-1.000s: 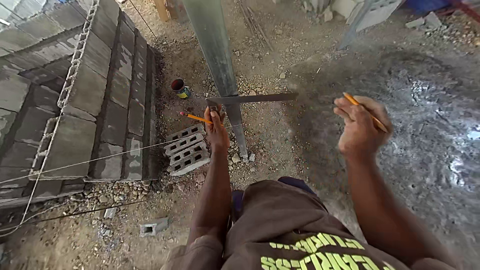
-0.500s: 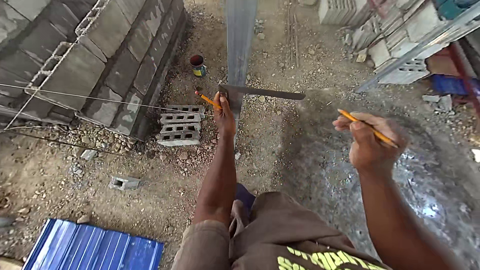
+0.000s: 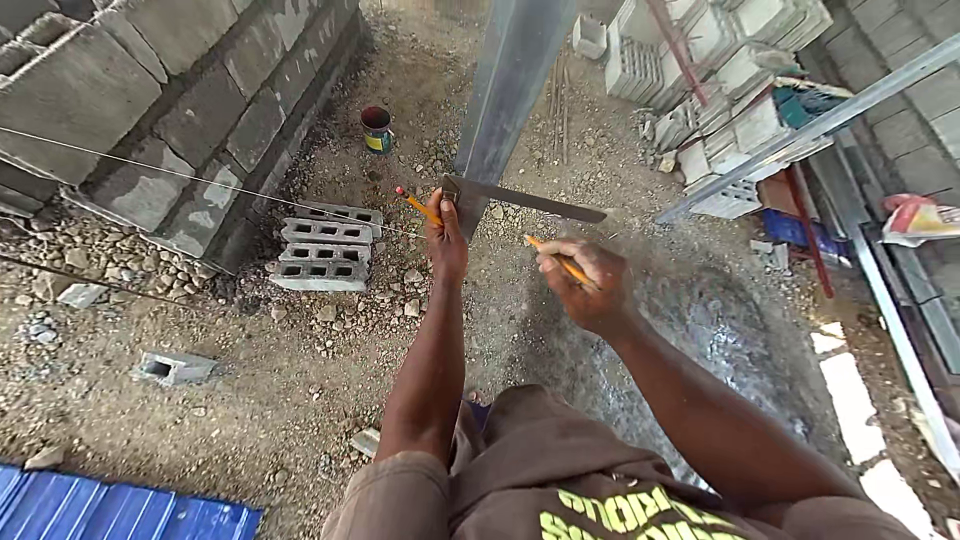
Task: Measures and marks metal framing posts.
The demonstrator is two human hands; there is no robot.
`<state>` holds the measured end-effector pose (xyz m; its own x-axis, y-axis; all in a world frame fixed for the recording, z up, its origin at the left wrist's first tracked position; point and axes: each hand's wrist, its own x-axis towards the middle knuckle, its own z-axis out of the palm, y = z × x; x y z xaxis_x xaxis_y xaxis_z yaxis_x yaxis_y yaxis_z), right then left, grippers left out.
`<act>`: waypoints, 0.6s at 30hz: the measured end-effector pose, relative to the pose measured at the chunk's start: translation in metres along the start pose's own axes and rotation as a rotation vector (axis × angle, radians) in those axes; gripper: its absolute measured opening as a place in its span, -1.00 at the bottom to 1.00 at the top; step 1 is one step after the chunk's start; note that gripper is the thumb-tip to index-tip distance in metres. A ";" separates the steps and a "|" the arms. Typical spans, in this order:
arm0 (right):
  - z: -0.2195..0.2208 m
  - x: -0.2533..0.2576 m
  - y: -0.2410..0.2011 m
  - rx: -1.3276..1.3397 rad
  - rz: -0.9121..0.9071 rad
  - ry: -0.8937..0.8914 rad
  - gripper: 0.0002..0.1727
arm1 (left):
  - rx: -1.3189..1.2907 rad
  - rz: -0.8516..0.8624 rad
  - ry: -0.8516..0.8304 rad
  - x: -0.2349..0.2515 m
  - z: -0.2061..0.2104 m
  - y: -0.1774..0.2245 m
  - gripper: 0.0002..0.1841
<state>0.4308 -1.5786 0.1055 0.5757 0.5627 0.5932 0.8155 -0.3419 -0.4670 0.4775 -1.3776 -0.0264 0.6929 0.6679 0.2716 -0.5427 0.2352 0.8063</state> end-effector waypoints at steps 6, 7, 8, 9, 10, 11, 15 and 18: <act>0.034 0.024 -0.003 -0.041 -0.062 -0.052 -0.68 | -0.019 -0.015 0.014 -0.001 0.000 0.001 -0.60; 0.040 0.030 -0.003 -0.066 -0.070 -0.052 -0.68 | -0.017 -0.019 0.011 0.000 0.000 0.001 -0.60; 0.046 0.037 -0.003 -0.102 -0.076 -0.047 -0.67 | -0.017 -0.018 0.009 -0.001 0.000 0.001 -0.60; 0.052 0.043 -0.002 -0.141 -0.083 -0.044 -0.66 | -0.019 -0.016 0.006 -0.001 0.000 0.002 -0.61; 0.058 0.050 0.001 -0.171 -0.098 -0.039 -0.66 | -0.027 -0.009 0.005 0.000 0.000 0.002 -0.62; 0.064 0.057 0.004 -0.198 -0.113 -0.038 -0.66 | -0.037 -0.009 0.005 0.000 0.000 0.002 -0.62; 0.079 0.075 0.009 -0.301 -0.132 -0.067 -0.65 | -0.043 -0.003 -0.004 0.001 -0.001 0.000 -0.63; 0.082 0.077 0.011 -0.333 -0.137 -0.076 -0.65 | -0.038 -0.013 0.001 0.000 -0.001 0.002 -0.62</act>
<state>0.4795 -1.4773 0.0925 0.4636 0.6703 0.5795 0.8669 -0.4784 -0.1402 0.4760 -1.3765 -0.0253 0.7000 0.6650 0.2605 -0.5511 0.2710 0.7892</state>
